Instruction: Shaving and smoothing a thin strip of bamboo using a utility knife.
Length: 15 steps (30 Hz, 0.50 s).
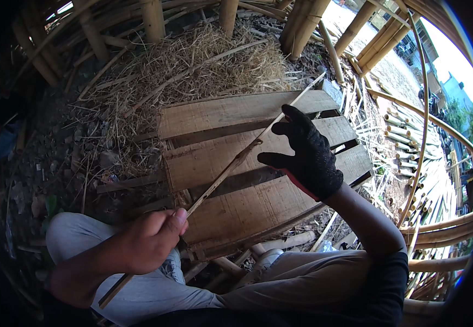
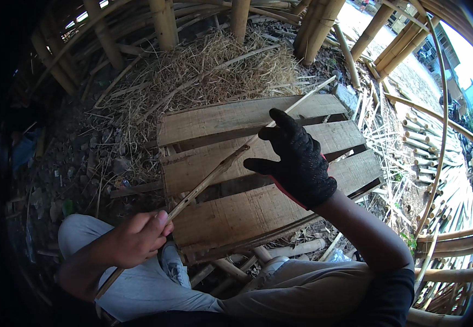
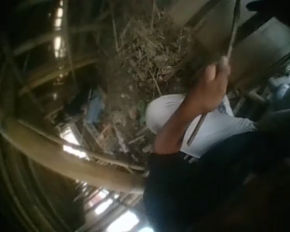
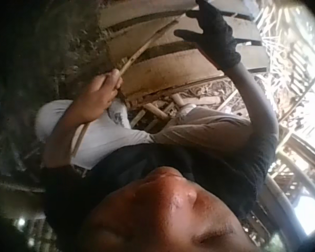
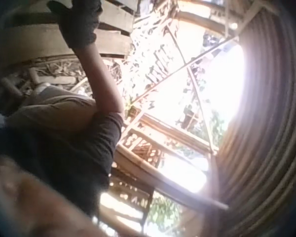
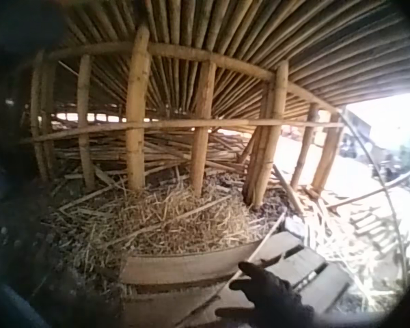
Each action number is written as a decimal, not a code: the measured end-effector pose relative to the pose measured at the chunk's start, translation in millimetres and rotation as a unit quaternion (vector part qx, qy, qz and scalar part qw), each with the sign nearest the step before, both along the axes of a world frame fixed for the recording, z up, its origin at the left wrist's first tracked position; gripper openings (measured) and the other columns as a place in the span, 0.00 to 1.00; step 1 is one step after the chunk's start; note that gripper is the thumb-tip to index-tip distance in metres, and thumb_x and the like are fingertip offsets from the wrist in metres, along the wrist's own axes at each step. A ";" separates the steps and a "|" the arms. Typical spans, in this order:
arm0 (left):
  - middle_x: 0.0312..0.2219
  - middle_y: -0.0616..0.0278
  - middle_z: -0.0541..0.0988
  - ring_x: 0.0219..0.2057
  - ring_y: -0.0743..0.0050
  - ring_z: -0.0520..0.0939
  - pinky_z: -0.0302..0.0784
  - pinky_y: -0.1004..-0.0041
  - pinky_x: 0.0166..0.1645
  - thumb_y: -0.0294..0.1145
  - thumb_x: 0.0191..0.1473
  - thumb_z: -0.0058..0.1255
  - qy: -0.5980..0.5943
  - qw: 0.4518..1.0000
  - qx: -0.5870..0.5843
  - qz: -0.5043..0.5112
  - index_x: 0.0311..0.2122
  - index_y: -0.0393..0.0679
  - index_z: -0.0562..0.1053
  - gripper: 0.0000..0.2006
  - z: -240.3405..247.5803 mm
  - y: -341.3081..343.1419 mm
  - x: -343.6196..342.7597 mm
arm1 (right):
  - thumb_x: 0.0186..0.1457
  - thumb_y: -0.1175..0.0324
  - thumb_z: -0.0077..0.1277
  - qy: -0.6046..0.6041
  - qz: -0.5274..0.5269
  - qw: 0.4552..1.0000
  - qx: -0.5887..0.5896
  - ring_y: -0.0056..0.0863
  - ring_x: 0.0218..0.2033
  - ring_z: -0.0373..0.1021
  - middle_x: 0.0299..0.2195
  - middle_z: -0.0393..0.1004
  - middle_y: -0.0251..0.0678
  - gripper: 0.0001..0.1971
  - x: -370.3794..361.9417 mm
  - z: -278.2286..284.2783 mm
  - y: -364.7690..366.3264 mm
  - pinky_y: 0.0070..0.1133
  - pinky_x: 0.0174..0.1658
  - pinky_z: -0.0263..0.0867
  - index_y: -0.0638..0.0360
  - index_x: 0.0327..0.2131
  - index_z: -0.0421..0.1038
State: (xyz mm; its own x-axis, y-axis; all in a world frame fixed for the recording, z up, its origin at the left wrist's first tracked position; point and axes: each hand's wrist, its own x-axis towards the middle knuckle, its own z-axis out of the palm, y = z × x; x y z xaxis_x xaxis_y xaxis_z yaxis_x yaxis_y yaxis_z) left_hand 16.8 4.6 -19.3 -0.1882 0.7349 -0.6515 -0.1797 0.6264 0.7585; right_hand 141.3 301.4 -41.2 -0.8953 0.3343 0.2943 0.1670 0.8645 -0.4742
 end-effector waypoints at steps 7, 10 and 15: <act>0.19 0.57 0.70 0.22 0.67 0.73 0.69 0.67 0.32 0.44 0.68 0.30 0.174 0.983 0.021 -0.044 0.33 0.37 0.69 0.21 1.2 0.2 3.8 | 0.45 0.59 0.66 -0.057 0.022 0.992 -0.111 0.37 0.46 0.72 0.49 0.72 0.43 0.27 -15.5 -8.7 -0.1 0.29 0.50 0.68 0.62 0.46 0.72; 0.17 0.57 0.69 0.20 0.66 0.72 0.69 0.65 0.30 0.44 0.68 0.30 0.194 0.979 0.022 -0.058 0.31 0.37 0.68 0.22 1.6 1.5 5.2 | 0.43 0.61 0.67 -0.037 0.026 0.995 -0.091 0.37 0.46 0.72 0.55 0.67 0.45 0.19 -19.5 -15.5 4.8 0.28 0.48 0.68 0.60 0.38 0.76; 0.15 0.57 0.68 0.18 0.65 0.71 0.68 0.64 0.29 0.44 0.68 0.30 0.218 0.973 0.044 -0.067 0.29 0.36 0.67 0.22 -1.6 1.1 5.3 | 0.41 0.65 0.67 -0.034 0.033 0.996 -0.079 0.39 0.49 0.71 0.58 0.65 0.45 0.13 -26.7 -17.8 8.0 0.28 0.47 0.68 0.57 0.31 0.76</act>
State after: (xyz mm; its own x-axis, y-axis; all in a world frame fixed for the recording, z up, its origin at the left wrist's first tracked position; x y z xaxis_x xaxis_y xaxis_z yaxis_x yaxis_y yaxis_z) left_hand 22.1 5.7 -20.9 -0.3307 0.8215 -0.4645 0.2492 0.5508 0.7966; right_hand 114.6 309.5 -59.0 -0.9329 0.3120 0.1800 0.1494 0.7897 -0.5950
